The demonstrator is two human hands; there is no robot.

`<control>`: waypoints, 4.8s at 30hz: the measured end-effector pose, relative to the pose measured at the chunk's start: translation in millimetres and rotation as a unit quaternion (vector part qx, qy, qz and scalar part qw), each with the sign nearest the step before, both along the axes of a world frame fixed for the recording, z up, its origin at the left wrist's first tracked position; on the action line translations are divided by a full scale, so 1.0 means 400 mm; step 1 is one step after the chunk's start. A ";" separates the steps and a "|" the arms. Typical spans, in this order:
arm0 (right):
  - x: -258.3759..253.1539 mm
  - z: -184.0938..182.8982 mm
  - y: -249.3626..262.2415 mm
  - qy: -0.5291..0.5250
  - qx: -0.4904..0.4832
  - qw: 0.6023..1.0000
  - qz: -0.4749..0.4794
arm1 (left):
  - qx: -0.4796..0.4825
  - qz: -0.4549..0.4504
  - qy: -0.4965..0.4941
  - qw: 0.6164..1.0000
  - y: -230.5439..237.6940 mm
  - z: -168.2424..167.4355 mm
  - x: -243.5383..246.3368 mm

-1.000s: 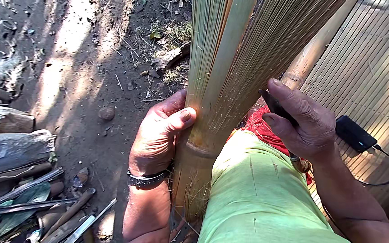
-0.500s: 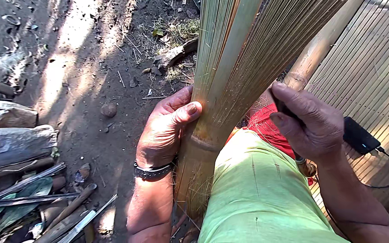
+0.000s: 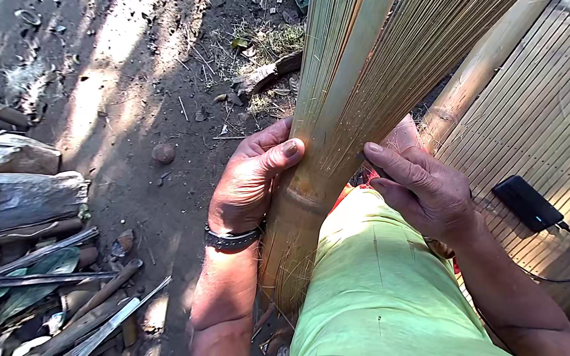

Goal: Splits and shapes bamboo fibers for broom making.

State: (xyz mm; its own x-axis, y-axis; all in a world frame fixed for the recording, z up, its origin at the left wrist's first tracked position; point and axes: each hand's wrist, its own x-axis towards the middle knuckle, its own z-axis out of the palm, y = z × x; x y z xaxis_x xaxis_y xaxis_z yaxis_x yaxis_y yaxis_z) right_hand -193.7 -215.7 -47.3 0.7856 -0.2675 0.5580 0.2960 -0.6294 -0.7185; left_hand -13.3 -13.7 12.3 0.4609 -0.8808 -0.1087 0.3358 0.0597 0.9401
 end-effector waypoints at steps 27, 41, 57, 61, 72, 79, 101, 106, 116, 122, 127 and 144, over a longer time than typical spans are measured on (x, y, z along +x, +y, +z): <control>-0.002 0.015 -0.004 0.042 -0.021 0.999 -0.018 | 0.025 0.002 -0.005 1.000 -0.005 0.003 -0.010; -0.002 0.017 0.003 0.047 -0.036 0.998 -0.023 | 0.028 0.017 -0.035 0.999 -0.003 0.020 -0.030; -0.017 0.014 -0.002 0.054 -0.034 0.998 -0.026 | 0.052 0.025 -0.074 0.996 -0.008 0.028 -0.044; -0.013 0.019 0.000 0.047 -0.030 0.998 -0.032 | 0.058 0.027 -0.086 0.994 -0.009 0.027 -0.052; -0.024 0.001 -0.004 0.054 -0.027 0.998 -0.034 | 0.071 0.024 -0.079 0.994 -0.005 0.025 -0.048; -0.025 -0.002 -0.005 0.055 -0.025 0.998 -0.034 | 0.088 0.036 -0.107 0.990 0.006 0.022 -0.051; -0.016 0.003 0.000 0.045 0.019 0.999 -0.015 | 0.002 -0.017 0.047 0.999 -0.035 -0.013 0.054; -0.011 0.006 0.015 0.043 -0.006 0.999 -0.011 | -0.015 -0.044 0.073 0.996 -0.057 -0.026 0.081; -0.002 0.018 -0.017 0.014 -0.008 0.999 -0.045 | -0.037 -0.063 0.084 0.994 -0.059 -0.042 0.087; -0.023 0.019 -0.047 0.010 -0.019 0.996 -0.086 | -0.055 -0.052 0.075 0.994 -0.053 -0.041 0.090; -0.017 0.010 -0.018 0.027 -0.004 0.998 -0.055 | -0.058 -0.053 0.073 0.994 -0.056 -0.042 0.085; -0.017 0.020 -0.033 0.035 0.077 0.993 -0.077 | -0.055 -0.043 0.074 0.995 -0.056 -0.037 0.071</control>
